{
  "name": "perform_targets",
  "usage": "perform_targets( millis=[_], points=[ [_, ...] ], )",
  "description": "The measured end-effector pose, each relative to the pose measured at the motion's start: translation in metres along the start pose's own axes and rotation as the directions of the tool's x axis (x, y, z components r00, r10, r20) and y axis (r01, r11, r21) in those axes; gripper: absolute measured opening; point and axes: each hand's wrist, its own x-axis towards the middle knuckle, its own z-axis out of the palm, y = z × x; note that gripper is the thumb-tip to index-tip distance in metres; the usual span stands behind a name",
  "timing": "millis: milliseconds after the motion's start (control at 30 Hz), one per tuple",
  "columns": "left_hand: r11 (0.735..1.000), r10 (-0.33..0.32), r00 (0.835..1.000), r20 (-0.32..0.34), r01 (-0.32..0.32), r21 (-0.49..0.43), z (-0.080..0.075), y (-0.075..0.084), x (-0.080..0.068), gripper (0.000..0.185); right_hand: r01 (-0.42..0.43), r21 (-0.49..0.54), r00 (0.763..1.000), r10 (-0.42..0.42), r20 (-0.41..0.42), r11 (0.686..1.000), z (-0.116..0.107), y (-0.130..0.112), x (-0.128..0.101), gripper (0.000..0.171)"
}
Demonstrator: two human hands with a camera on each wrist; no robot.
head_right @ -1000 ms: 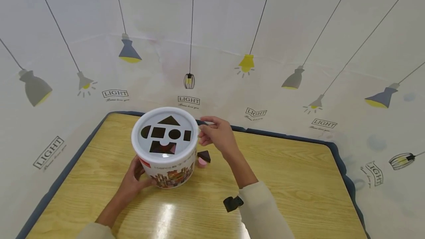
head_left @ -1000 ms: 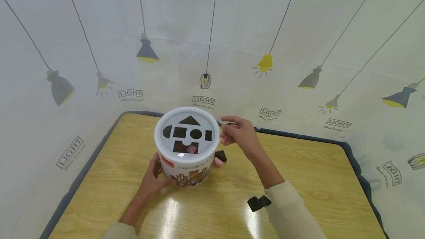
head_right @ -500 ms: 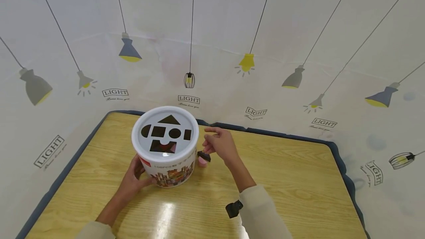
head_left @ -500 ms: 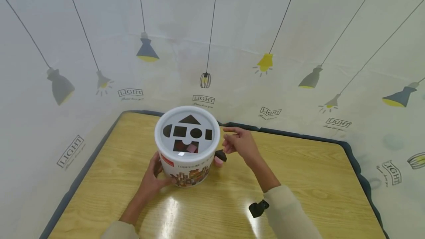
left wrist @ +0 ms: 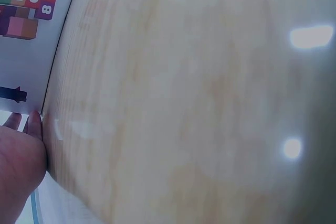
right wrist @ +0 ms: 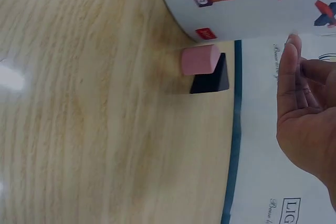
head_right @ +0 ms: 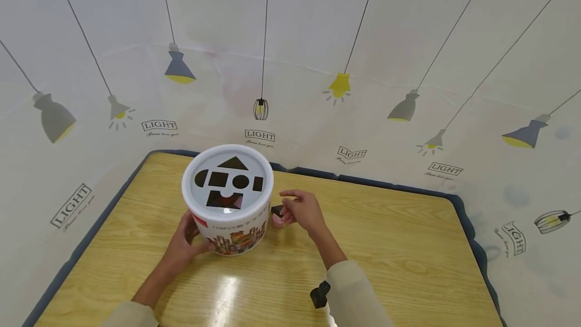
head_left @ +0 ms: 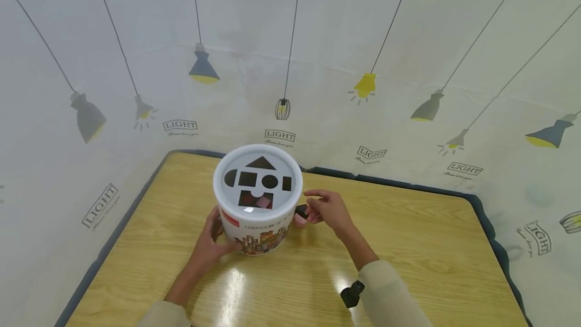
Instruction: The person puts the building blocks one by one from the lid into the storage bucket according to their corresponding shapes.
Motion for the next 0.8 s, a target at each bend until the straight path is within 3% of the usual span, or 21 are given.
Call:
perform_targets(
  millis=[467,800],
  points=[
    [1.000,-0.006,1.000,0.002,0.006,0.005,0.000,0.003,0.000,0.110,-0.047,-0.074,0.999,0.046,-0.011,0.996,0.003,0.033,0.001,0.022],
    [1.000,-0.010,1.000,0.010,0.010,0.002,0.000,0.002,0.001,0.110,-0.017,-0.179,1.000,0.016,-0.005,0.984,0.017,0.049,0.001,0.022]
  ],
)
